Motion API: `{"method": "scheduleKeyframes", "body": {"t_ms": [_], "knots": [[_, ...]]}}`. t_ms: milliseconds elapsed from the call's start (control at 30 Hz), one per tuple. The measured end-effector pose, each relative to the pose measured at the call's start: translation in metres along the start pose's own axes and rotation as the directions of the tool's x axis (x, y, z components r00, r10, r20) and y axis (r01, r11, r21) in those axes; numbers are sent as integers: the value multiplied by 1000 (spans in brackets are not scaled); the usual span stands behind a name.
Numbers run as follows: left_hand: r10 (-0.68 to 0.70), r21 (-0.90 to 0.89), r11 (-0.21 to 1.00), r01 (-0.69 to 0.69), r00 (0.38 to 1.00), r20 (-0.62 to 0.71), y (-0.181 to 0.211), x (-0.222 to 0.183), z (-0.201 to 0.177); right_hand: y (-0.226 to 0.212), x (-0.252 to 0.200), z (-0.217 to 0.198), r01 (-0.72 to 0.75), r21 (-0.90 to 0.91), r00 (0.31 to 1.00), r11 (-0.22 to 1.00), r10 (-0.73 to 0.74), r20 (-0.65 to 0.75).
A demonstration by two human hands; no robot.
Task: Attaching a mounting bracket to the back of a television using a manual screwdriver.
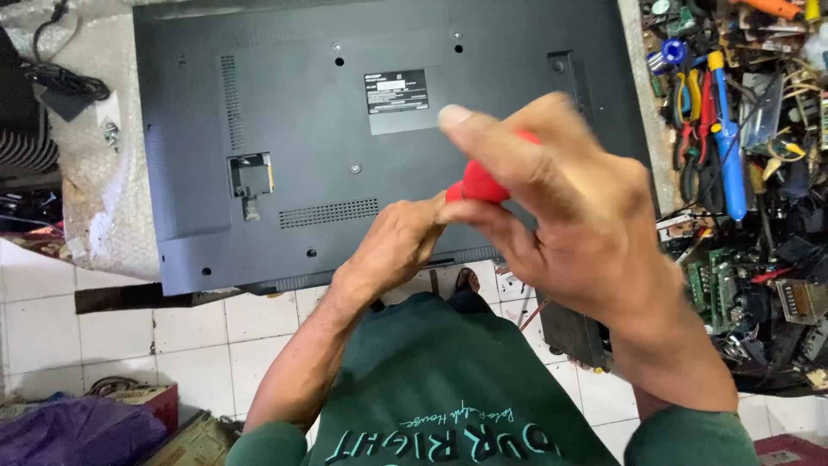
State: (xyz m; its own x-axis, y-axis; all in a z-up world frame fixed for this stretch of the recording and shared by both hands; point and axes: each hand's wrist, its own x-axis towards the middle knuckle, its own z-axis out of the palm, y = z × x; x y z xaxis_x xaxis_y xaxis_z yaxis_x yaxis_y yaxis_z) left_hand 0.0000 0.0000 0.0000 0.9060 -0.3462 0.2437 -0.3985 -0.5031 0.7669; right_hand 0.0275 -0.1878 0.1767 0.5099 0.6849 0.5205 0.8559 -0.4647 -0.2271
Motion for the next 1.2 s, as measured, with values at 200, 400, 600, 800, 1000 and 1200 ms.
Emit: {"method": "scheduleKeyframes", "body": {"t_ms": [200, 400, 600, 800, 1000, 1200], "knots": [[-84, -76, 993, 87, 996, 39, 14, 2, -9, 7, -5, 9, 65, 126, 998, 990, -63, -18], [-54, -19, 998, 54, 999, 4, -7, -11, 11, 32, 47, 31, 102, 993, 965, 67, -247, -83], [-117, -26, 993, 117, 993, 19, -11, -12, 18, -13, 24, 75, 266, 868, 840, 419, 341, -422], [-203, -25, 978, 206, 974, 105, -13, -16, 20, 23, 31, 63, 88, 989, 991, -119, -87, -98], [-110, -122, 986, 113, 993, 33, -33, -20, 23, 11, 29, 93, 306, 933, 913, 190, 219, -344], [-155, -92, 983, 158, 987, 38, -8, -3, 0, 6, 32, 102, 266, 701, 731, 662, 336, -595]]}}
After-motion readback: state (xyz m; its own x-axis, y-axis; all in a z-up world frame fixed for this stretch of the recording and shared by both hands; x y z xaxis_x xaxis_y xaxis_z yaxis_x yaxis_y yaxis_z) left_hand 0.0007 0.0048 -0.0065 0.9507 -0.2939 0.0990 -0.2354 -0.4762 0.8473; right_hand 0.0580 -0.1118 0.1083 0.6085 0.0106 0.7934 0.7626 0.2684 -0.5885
